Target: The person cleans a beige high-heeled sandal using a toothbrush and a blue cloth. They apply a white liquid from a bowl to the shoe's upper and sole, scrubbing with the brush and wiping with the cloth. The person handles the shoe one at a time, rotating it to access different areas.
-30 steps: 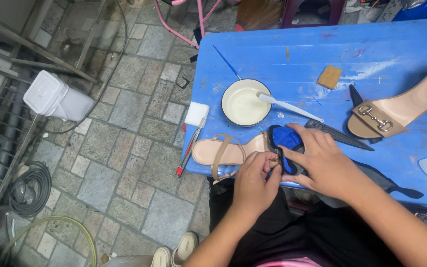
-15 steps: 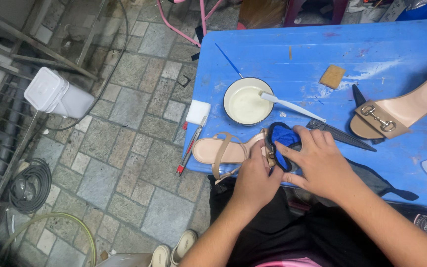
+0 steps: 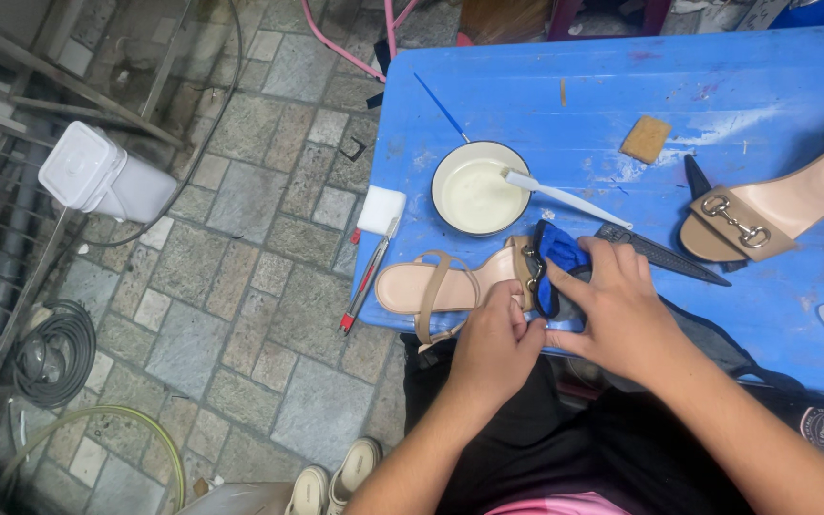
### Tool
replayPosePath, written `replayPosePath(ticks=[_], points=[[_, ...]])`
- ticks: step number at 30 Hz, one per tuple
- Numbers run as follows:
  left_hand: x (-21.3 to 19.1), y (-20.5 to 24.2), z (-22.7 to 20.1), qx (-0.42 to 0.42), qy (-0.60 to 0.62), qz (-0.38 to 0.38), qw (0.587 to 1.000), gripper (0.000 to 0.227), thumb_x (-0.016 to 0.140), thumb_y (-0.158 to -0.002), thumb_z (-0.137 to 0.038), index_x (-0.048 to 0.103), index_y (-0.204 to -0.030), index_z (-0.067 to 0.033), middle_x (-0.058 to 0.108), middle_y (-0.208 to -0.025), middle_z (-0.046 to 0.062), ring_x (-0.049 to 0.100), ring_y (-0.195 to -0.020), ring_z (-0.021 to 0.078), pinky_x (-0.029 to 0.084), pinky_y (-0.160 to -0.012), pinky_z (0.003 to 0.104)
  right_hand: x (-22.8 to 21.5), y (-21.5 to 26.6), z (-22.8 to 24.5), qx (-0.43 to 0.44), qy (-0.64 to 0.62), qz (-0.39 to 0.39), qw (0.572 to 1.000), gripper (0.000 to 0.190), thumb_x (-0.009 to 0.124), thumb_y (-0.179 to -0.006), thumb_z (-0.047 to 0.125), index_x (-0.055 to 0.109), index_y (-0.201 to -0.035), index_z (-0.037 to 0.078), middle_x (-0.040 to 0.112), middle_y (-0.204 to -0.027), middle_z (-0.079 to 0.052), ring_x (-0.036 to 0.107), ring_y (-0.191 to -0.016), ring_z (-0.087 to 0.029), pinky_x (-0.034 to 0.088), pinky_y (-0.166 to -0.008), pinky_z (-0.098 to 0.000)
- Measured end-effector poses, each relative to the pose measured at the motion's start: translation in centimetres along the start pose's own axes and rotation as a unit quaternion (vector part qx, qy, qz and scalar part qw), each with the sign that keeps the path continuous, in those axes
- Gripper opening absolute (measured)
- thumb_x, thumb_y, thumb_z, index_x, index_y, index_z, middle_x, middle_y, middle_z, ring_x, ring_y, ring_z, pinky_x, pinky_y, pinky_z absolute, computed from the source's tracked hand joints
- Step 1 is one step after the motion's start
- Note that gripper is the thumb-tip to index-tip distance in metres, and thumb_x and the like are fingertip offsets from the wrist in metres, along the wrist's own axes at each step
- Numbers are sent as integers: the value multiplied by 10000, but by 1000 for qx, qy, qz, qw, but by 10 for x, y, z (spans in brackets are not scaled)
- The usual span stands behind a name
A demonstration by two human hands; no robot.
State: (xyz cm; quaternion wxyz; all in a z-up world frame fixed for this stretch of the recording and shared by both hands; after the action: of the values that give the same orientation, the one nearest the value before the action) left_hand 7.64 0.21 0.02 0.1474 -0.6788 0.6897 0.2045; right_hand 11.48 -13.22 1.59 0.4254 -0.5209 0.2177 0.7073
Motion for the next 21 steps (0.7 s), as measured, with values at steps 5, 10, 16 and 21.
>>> replayPosePath(ticks=[5, 10, 16, 21], points=[[-2, 0, -6, 13, -1, 24, 1000, 511, 770, -817, -115, 550, -1249, 48, 592, -669, 79, 625, -603, 232, 496, -585, 374, -5, 0, -3, -35, -79, 1, 996, 794, 898, -509, 473, 724, -1225, 175, 386, -1484, -210, 386, -1242, -438, 321, -1016, -524], [-2, 1, -3, 14, 1, 50, 999, 546, 790, -821, -145, 548, -1270, 51, 592, -680, 64, 625, -623, 215, 504, -610, 360, -10, 1, -14, -30, -154, 6, 988, 532, 768, -646, 199, 755, -1177, 182, 463, -1499, -180, 436, -1285, -402, 374, -1068, -486], [-3, 4, -2, 13, 10, 50, 999, 557, 784, -821, -142, 552, -1289, 48, 589, -706, 58, 624, -648, 206, 508, -629, 347, -15, 3, -24, 64, -132, -8, 989, 527, 646, -786, 70, 716, -1294, 192, 542, -1359, -180, 493, -1266, -369, 434, -1050, -444], [-3, 5, -3, 21, 7, 54, 998, 514, 785, -825, -146, 587, -1265, 32, 590, -711, 53, 623, -661, 199, 501, -625, 343, -19, 0, -10, 34, -132, -31, 990, 522, 668, -760, 81, 718, -1272, 169, 512, -1360, -223, 482, -1196, -407, 434, -1006, -450]])
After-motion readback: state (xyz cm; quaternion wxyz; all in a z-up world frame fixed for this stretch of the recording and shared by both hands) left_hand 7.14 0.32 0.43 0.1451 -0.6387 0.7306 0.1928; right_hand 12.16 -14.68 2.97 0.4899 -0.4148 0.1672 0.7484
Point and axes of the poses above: each hand's wrist, its own y-axis away from the middle knuckle, its own x-axis out of the palm, z = x × y, the point moved 8 cm from there along -y, towards the middle knuckle
